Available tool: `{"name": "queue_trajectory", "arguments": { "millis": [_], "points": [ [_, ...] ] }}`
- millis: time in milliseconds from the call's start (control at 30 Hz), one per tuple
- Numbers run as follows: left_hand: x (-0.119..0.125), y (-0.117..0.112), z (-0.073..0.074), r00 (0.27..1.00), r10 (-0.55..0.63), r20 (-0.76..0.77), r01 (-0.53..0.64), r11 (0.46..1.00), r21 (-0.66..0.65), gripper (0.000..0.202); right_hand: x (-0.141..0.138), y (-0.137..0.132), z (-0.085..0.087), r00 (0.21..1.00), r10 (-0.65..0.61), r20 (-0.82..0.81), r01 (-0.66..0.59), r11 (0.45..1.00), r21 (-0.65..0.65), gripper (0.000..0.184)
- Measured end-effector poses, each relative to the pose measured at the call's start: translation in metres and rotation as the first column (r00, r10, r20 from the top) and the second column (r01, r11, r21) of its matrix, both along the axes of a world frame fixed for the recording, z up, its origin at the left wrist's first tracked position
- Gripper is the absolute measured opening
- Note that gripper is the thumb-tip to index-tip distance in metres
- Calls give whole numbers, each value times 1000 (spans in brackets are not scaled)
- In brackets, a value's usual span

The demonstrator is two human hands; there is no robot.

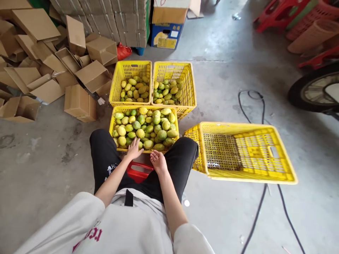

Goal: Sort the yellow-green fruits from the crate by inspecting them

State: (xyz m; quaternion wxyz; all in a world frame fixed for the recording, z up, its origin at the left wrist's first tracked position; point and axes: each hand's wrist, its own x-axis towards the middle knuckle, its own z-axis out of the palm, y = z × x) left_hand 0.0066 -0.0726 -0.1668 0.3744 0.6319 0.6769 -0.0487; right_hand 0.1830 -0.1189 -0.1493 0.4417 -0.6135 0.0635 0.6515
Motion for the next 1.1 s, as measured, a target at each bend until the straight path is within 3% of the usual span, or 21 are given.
{"name": "queue_trajectory", "arguments": {
  "millis": [200,333,367,433,500,533,600,700,800,900,1100],
  "points": [
    [-5,1,-9,999,-30,-42,33,997,71,66,-1,0,-18,935,219,278,-237,971,33,3],
    [-4,6,-14,998,-28,-60,34,995,97,53,-10,19,-29,790,350,504,-447,890,82,21],
    [-5,8,-16,998,-30,-61,35,995,97,51,-14,25,-32,710,383,590,-531,843,92,27],
    [-8,11,-18,997,-45,-62,51,993,108,47,-20,38,-39,334,451,828,-780,625,-26,33],
    [-11,15,-20,995,-75,-71,84,988,130,42,-24,49,-47,-8,411,912,-888,417,-195,38],
    [-12,16,-20,992,-94,-79,105,984,141,40,-24,53,-51,-114,382,917,-903,345,-256,38],
    [-14,19,-21,986,-134,-96,148,977,153,38,-23,60,-58,-233,344,909,-909,255,-330,35],
    [-17,24,-22,976,-197,-97,209,968,136,34,-20,69,-67,-305,357,883,-895,208,-394,25],
    [-17,28,-24,968,-233,-98,244,961,127,32,-20,74,-73,-315,398,862,-883,210,-419,20],
    [-17,29,-27,965,-242,-100,255,955,154,32,-21,76,-75,-311,414,855,-889,190,-416,26],
    [-20,26,-34,980,-197,-36,200,967,158,37,-17,73,-77,-213,386,897,-936,182,-301,42]
  ]
}}
